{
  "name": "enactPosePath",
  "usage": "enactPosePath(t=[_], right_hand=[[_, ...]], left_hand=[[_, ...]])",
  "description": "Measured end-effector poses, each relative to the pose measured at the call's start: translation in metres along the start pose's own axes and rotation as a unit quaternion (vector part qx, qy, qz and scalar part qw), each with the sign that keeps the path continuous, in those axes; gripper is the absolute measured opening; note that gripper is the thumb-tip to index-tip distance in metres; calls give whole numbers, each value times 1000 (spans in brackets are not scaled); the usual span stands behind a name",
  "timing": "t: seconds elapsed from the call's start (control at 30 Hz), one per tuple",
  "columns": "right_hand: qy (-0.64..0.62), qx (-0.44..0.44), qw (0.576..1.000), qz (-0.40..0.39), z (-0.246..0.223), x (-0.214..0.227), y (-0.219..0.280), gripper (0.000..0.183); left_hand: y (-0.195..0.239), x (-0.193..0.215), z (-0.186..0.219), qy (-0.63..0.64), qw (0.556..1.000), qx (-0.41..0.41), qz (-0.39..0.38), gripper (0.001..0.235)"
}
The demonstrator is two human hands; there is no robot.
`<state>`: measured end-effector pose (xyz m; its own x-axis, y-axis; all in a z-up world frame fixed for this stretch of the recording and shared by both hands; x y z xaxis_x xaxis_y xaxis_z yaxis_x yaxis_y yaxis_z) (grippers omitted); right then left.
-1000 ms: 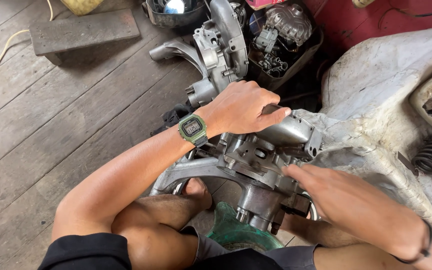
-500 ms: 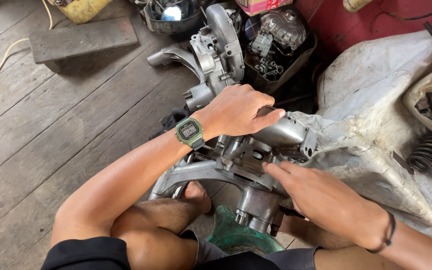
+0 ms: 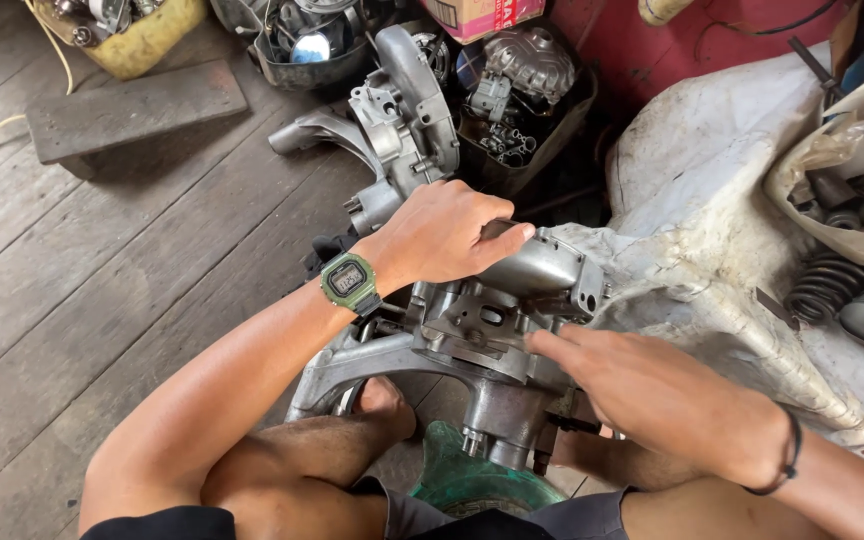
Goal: A person is disassembling or repairing a motorcycle engine, using a small tool to manipulate internal components of the casing.
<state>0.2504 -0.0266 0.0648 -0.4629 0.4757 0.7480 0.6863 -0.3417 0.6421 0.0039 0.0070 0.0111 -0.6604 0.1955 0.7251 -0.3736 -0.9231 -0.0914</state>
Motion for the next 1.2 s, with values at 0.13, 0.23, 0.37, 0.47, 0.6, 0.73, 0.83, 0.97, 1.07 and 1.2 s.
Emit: enactPosePath(t=[0.13, 0.23, 0.37, 0.47, 0.6, 0.73, 0.83, 0.97, 1.07, 1.2], right_hand=[[-19, 23, 999, 40, 11, -5, 8, 68], [-28, 15, 999, 34, -3, -5, -5, 74], [-19, 17, 1000, 18, -11, 2, -6, 81], [-18, 11, 999, 30, 15, -9, 12, 62], [-25, -7, 1000, 5, 4, 1, 5, 67], [-30, 24, 999, 22, -5, 0, -4, 77], [-2, 8, 1000, 17, 4, 1, 9, 66], [-34, -19, 998, -39, 4, 8, 8, 71], [-54, 50, 995, 61, -4, -7, -15, 63], [-19, 20, 1000, 9, -8, 16, 4, 80]], left_hand=[[0, 1, 1, -11, 1000, 6, 0, 58], [0, 2, 3, -17, 1000, 8, -1, 57], [0, 2, 2, -20, 1000, 3, 4, 56], [0, 3, 2, -11, 1000, 8, 1, 55], [0, 1, 1, -8, 1000, 1, -2, 58], [0, 0, 1, -19, 1000, 13, -1, 55], [-1, 1, 0, -20, 1000, 12, 0, 55], [-1, 1, 1, -23, 1000, 16, -6, 54], [0, 1, 2, -21, 1000, 14, 5, 52], [0, 0, 0, -28, 1000, 12, 3, 53]])
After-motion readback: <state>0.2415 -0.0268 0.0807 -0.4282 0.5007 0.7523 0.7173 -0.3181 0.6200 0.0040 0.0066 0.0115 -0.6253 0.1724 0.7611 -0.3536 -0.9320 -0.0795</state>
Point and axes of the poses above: each hand's wrist, its own y-axis away from the middle knuckle, its own x-axis out of the back of the hand, z = x × y, the point moved 1 cm from there along -y, towards the middle knuckle, and after that the axes turned 9 degrees about y, right-handed, at the moved point
